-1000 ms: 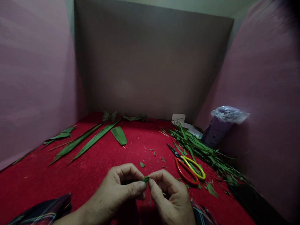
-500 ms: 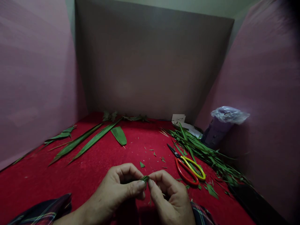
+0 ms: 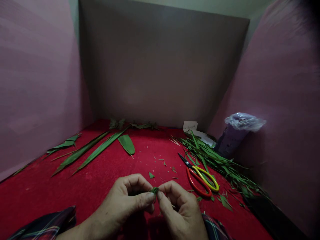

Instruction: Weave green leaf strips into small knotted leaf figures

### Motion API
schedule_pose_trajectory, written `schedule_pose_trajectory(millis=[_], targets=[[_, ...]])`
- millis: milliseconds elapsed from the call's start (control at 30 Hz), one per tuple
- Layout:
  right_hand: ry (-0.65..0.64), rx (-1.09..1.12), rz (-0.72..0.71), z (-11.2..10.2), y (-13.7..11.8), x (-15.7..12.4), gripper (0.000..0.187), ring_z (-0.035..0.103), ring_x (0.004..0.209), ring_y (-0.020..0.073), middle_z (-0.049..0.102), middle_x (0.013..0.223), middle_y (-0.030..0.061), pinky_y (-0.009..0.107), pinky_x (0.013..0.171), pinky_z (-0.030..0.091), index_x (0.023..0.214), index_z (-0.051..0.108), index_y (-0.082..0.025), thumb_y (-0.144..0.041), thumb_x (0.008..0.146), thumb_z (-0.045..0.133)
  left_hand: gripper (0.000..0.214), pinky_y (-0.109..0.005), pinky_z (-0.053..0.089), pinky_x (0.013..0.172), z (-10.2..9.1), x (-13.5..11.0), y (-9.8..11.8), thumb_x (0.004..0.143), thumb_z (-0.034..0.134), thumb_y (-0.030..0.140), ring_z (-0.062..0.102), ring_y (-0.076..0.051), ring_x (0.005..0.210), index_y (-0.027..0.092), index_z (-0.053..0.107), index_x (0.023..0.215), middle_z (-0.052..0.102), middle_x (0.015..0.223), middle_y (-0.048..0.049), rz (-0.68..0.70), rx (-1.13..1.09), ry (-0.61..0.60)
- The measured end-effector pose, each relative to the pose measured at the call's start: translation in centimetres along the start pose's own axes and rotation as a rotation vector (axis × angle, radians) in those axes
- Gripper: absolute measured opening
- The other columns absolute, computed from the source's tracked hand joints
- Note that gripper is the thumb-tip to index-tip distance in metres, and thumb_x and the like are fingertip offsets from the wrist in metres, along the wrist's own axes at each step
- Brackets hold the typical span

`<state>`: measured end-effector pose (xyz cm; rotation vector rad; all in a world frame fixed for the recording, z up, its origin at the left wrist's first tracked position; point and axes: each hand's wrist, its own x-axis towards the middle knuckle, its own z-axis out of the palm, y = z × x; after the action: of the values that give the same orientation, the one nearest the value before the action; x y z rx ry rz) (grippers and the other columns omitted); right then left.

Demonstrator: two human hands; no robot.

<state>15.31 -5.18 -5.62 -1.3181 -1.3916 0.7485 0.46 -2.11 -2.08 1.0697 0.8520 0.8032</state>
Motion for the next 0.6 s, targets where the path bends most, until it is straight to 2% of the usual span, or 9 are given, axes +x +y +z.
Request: schedule_pose_trajectory(millis=[100, 233, 600], targets=[[-0.015, 0.027, 0.03, 0.03, -0.02, 0.06, 0.029, 0.033, 0.038, 0.0077, 0.047, 0.044, -0.004, 0.019, 0.038, 0.024, 0.064, 0.06, -0.016, -0.038, 0.08, 0.051, 0.022, -0.016, 0.033, 0.039, -0.08, 0.07, -0.1, 0.064, 0.079, 0.03, 0.051, -0.006, 0.042, 0.014, 0.066, 0.069, 0.069, 0.059, -0.0001, -0.004, 0.015, 0.008], [-0.012, 0.048, 0.035, 0.07, -0.03, 0.09, 0.028, 0.035, 0.038, 0.0078, 0.048, 0.043, -0.0037, 0.019, 0.037, 0.024, 0.065, 0.059, -0.015, -0.038, 0.08, 0.052, 0.022, -0.017, 0.04, 0.048, -0.07, 0.11, -0.25, 0.063, 0.08, 0.03, 0.057, -0.009, 0.05, 0.014, 0.066, 0.067, 0.069, 0.057, -0.0006, 0.017, 0.004, 0.011], [0.026, -0.06, -0.068, 0.02, 0.32, 0.01, 0.031, 0.038, 0.038, 0.0089, 0.049, 0.045, -0.0029, 0.02, 0.038, 0.026, 0.065, 0.061, -0.017, -0.04, 0.082, 0.05, 0.022, -0.016, 0.035, 0.041, -0.06, 0.0, -0.19, 0.062, 0.081, 0.03, 0.054, -0.007, 0.045, 0.014, 0.066, 0.067, 0.069, 0.056, -0.0002, -0.001, 0.007, 0.012]])
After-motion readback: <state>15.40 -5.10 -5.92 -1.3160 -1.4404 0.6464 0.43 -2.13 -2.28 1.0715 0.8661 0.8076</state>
